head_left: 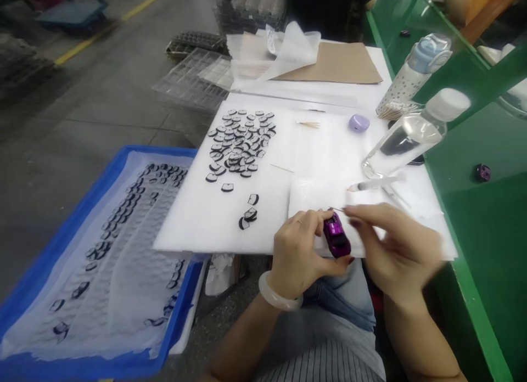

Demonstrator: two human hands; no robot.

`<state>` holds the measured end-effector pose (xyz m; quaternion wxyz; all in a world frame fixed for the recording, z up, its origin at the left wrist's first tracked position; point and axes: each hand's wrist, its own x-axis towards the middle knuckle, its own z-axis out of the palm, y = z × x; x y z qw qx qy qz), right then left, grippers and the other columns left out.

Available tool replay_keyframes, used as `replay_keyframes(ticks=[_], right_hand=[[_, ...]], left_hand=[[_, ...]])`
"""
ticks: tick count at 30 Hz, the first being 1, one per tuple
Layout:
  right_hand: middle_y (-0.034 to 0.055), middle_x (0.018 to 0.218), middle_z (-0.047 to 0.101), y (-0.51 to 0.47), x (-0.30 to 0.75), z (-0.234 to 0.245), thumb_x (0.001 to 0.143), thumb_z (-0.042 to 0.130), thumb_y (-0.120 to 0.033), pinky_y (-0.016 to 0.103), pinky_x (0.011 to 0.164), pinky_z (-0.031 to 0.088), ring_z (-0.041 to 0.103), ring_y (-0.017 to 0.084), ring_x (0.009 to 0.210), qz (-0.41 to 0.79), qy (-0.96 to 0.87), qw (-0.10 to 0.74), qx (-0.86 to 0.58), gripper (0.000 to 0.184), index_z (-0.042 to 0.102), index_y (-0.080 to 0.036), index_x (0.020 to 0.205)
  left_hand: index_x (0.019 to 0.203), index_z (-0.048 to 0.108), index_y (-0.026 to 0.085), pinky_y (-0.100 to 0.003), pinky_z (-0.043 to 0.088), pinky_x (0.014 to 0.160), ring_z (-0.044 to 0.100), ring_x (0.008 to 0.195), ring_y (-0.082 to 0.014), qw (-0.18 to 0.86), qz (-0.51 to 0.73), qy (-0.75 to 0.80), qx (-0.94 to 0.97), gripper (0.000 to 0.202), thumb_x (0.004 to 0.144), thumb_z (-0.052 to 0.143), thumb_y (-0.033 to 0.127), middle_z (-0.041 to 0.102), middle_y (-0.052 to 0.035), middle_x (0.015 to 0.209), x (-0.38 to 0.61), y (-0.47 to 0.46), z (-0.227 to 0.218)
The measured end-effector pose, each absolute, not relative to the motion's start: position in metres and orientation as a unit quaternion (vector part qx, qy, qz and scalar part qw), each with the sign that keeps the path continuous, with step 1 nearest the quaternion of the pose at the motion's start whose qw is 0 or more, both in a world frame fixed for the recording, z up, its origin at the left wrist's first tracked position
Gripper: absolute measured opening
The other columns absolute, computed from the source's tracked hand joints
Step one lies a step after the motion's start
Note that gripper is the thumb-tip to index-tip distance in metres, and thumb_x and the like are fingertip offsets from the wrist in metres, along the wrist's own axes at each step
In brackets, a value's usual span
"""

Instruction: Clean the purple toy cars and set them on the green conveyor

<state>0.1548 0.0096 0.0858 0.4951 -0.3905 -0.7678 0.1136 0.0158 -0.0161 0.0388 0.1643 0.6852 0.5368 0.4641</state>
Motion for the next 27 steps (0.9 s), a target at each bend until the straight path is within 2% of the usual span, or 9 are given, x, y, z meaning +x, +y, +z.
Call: replay_keyframes(ticks=[4,7,10,13,16,21,23,25,27], right_hand=[[0.0017,0.067,0.071,0.035,0.137,0.082,0.085,0.061,-0.003,0.026,0.055,0.048,0.066,0.015,0.059,0.108,-0.835,0.324,-0.431,0.018,0.072,-0.015,0.077],[0.0018,0.071,0.073,0.036,0.141,0.087,0.086,0.066,-0.011,0.024,0.059,0.049,0.068,0.015,0.062,0.164,-0.822,0.256,-0.482,0.011,0.075,-0.016,0.087],[-0.0003,0.082,0.076,0.027,0.171,0.093,0.09,0.067,-0.026,0.02,0.058,0.052,0.07,0.013,0.066,0.179,-0.795,0.291,-0.502,0.018,0.074,-0.02,0.105],[-0.0011,0.071,0.073,0.039,0.217,0.084,0.096,0.055,-0.031,0.02,0.05,0.047,0.066,0.012,0.057,0.103,-0.757,0.34,-0.548,0.027,0.074,-0.02,0.081],[0.0053,0.066,0.071,0.072,0.255,0.062,0.089,0.06,-0.031,0.025,0.047,0.038,0.061,0.016,0.052,0.003,-0.716,0.367,-0.593,0.023,0.074,-0.016,0.078],[0.0046,0.055,0.065,0.109,0.287,0.043,0.072,0.075,-0.036,0.026,0.041,0.027,0.049,0.012,0.04,-0.038,-0.73,0.398,-0.554,0.016,0.072,-0.023,0.064],[0.0031,0.049,0.062,0.113,0.303,0.043,0.073,0.073,-0.034,0.025,0.036,0.025,0.043,0.01,0.033,-0.041,-0.722,0.427,-0.543,0.014,0.07,-0.024,0.065],[0.0003,0.04,0.055,0.115,0.319,0.042,0.077,0.07,-0.033,0.023,0.033,0.023,0.036,0.009,0.025,-0.033,-0.706,0.455,-0.541,0.017,0.066,-0.025,0.063],[-0.0018,0.035,0.05,0.113,0.332,0.038,0.077,0.072,-0.031,0.022,0.029,0.02,0.032,0.008,0.02,-0.006,-0.704,0.455,-0.545,0.02,0.063,-0.026,0.059]], left_hand=[[0.074,0.036,0.025,-0.029,0.042,0.05,0.051,0.056,-0.0155,0.131,0.432,0.569,0.687,0.041,0.062,0.074,0.035,0.042,0.0071,0.064,0.015,-0.018,0.04],[0.073,0.035,0.026,-0.029,0.043,0.051,0.052,0.057,-0.0157,0.115,0.432,0.558,0.699,0.041,0.063,0.075,0.032,0.044,0.0066,0.064,0.012,-0.018,0.038],[0.078,0.043,0.025,-0.033,0.053,0.063,0.064,0.07,-0.0209,0.12,0.439,0.519,0.723,0.034,0.067,0.074,0.028,0.061,0.0022,0.074,0.009,-0.017,0.035],[0.09,0.05,0.024,-0.042,0.057,0.085,0.068,0.104,-0.0286,0.122,0.442,0.483,0.746,0.029,0.071,0.072,0.021,0.073,-0.0057,0.107,0.011,-0.018,0.034],[0.09,0.053,0.024,-0.046,0.054,0.093,0.062,0.116,-0.0306,0.087,0.444,0.488,0.747,0.024,0.076,0.07,0.016,0.072,-0.0078,0.12,0.016,-0.022,0.036],[0.096,0.063,0.023,-0.042,0.052,0.094,0.063,0.109,-0.0267,0.054,0.479,0.507,0.715,0.015,0.084,0.071,0.027,0.073,-0.0079,0.111,-0.003,-0.029,0.035],[0.094,0.065,0.023,-0.039,0.052,0.089,0.066,0.098,-0.024,0.047,0.449,0.593,0.667,0.008,0.09,0.063,0.029,0.074,-0.0056,0.1,-0.025,-0.029,0.032],[0.092,0.067,0.022,-0.038,0.052,0.082,0.067,0.087,-0.0228,0.045,0.378,0.702,0.601,0.015,0.094,0.053,0.026,0.074,-0.0044,0.092,-0.05,-0.025,0.03],[0.092,0.068,0.021,-0.039,0.051,0.076,0.067,0.081,-0.0252,0.045,0.322,0.761,0.561,0.017,0.093,0.054,0.03,0.073,-0.0062,0.091,-0.069,-0.016,0.027]])
